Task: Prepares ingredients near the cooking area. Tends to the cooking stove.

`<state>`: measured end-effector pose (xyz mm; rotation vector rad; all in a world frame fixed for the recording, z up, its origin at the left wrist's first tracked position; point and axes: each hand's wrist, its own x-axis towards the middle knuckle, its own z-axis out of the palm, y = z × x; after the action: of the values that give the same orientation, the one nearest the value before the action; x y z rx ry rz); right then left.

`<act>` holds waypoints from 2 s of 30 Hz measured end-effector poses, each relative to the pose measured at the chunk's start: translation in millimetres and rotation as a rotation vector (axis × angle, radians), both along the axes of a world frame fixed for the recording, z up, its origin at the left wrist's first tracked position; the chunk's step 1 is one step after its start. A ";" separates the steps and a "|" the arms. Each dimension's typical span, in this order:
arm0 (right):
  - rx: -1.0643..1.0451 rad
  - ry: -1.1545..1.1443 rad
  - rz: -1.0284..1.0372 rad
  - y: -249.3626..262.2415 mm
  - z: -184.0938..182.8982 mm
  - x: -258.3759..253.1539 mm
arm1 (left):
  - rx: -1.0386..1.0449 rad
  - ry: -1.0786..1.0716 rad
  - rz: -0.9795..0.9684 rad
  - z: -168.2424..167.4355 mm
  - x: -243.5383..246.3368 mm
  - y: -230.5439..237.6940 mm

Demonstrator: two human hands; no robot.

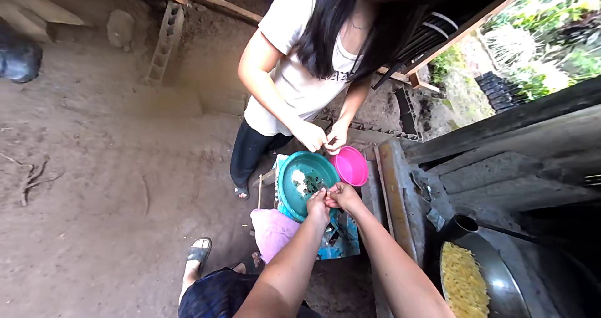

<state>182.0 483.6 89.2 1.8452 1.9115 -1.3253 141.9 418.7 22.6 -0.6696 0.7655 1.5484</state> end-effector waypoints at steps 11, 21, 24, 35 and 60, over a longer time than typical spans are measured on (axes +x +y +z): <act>0.068 -0.130 0.116 1.4 -7.4 6.9 | 0.143 -0.067 -0.005 -8.7 5.0 11.6; 0.144 -0.199 0.199 0.6 -7.8 2.9 | 0.022 -0.063 0.076 1.9 4.6 22.5; 0.172 -0.258 0.254 -1.6 -6.6 -0.7 | -0.021 -0.062 0.092 1.6 4.7 24.9; 0.279 -0.386 0.379 -7.9 -15.2 -3.7 | -0.121 0.040 0.149 -10.5 13.4 33.5; 0.597 -0.190 0.099 -29.4 2.2 -9.0 | 0.178 0.865 -0.678 81.1 -110.9 -180.5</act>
<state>173.0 454.2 91.5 1.9834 2.4223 -0.5466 31.0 238.2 103.7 0.4285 1.2987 1.1999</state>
